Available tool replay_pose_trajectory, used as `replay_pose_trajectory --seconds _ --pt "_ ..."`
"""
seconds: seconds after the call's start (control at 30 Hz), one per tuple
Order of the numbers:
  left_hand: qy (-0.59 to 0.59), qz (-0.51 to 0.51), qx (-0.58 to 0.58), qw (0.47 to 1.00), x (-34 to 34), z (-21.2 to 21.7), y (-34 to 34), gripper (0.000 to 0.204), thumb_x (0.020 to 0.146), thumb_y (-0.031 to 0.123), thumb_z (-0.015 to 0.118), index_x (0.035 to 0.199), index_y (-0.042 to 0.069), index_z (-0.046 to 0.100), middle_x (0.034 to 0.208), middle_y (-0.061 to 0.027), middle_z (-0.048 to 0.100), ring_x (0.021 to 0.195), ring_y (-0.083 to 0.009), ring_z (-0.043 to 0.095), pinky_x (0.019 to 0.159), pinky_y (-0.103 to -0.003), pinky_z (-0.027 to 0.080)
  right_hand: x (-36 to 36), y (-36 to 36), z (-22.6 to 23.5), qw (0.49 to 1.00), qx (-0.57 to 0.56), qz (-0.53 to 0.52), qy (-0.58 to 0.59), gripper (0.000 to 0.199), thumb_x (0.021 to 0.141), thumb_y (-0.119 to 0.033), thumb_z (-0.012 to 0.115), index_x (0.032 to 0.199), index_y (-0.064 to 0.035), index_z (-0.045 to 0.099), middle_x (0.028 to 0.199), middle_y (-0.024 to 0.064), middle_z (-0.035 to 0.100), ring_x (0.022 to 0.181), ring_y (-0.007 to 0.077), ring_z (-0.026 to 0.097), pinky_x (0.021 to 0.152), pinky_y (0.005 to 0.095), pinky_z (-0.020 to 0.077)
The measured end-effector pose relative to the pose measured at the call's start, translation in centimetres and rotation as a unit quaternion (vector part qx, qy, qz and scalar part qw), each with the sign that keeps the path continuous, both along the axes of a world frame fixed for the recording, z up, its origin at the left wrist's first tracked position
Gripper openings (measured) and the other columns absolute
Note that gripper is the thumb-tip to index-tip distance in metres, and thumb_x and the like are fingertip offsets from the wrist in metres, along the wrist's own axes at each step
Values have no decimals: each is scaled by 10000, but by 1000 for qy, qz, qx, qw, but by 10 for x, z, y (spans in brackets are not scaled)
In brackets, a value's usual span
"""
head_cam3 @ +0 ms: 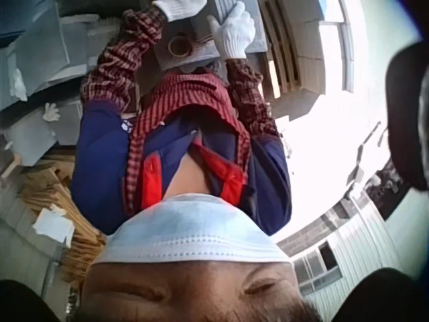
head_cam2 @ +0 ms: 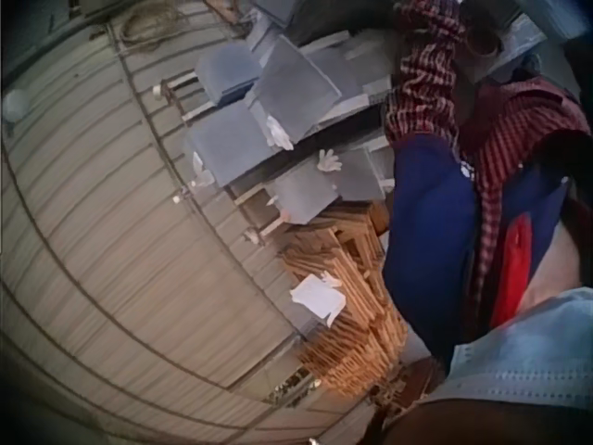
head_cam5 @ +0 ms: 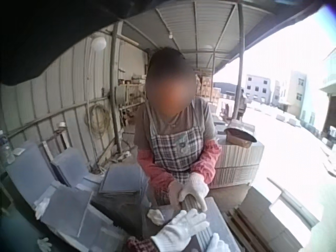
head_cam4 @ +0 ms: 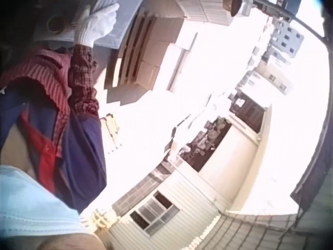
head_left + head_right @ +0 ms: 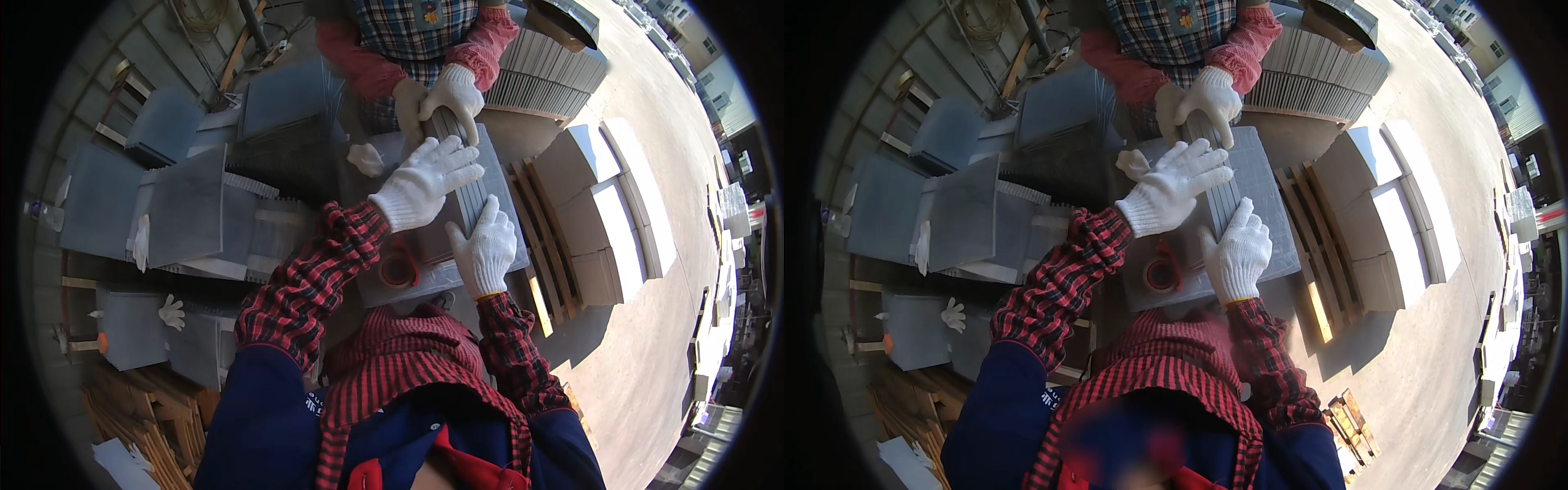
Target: The person picks up gray panels and places them on a wooden frame, then uses tape to secure the panels to the frame. The person repeats this process with multiple panels, stacking them on a pallet.
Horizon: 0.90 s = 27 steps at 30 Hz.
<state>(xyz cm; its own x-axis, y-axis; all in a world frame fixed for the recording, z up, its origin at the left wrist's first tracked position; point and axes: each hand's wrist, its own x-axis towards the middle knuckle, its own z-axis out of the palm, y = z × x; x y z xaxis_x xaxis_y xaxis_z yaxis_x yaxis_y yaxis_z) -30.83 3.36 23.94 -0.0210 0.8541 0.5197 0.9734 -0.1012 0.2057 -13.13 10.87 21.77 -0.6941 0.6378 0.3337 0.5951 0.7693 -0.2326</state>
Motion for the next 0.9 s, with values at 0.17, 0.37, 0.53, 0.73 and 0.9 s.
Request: replay_pose_trajectory --seconds 0.17,0.37,0.53,0.73,0.9 --pt "129 -110 -98 981 -20 -3 35 639 700 -3 699 1301 193 601 1454 -66 495 1377 -282 410 1155 -458 303 0 -6 -3 995 -87 31 46 877 776 -494 777 1396 38 458 1070 186 616 983 375 609 854 468 493" --pt "78 -79 -141 984 -15 -12 36 476 719 44 704 1144 241 615 1296 16 553 1386 -236 388 1177 -488 221 41 27 -37 629 -644 -79 428 774 999 -648 447 1406 5 530 1177 126 653 1021 202 615 863 327 495" --pt "66 -79 -116 988 -18 -8 28 452 704 28 695 1107 223 633 1283 4 566 1374 -235 402 1164 -461 241 40 23 -104 452 -618 -312 563 776 1000 -667 411 1356 3 571 1222 151 651 1051 240 612 940 366 490" --pt "58 -78 -97 991 -19 -9 25 472 704 29 695 1132 222 645 1337 -19 562 1367 -267 413 1144 -446 264 -36 0 -106 387 -636 -307 593 691 1020 -608 395 1376 -40 566 1391 169 559 1117 299 604 927 441 511" --pt "46 -83 -112 989 -24 -10 22 507 712 16 688 1175 218 648 1382 -37 546 1359 -287 426 1143 -445 271 -37 -1 -103 398 -659 -272 577 673 1027 -587 394 1386 -41 556 1428 181 523 1141 321 590 891 466 525"
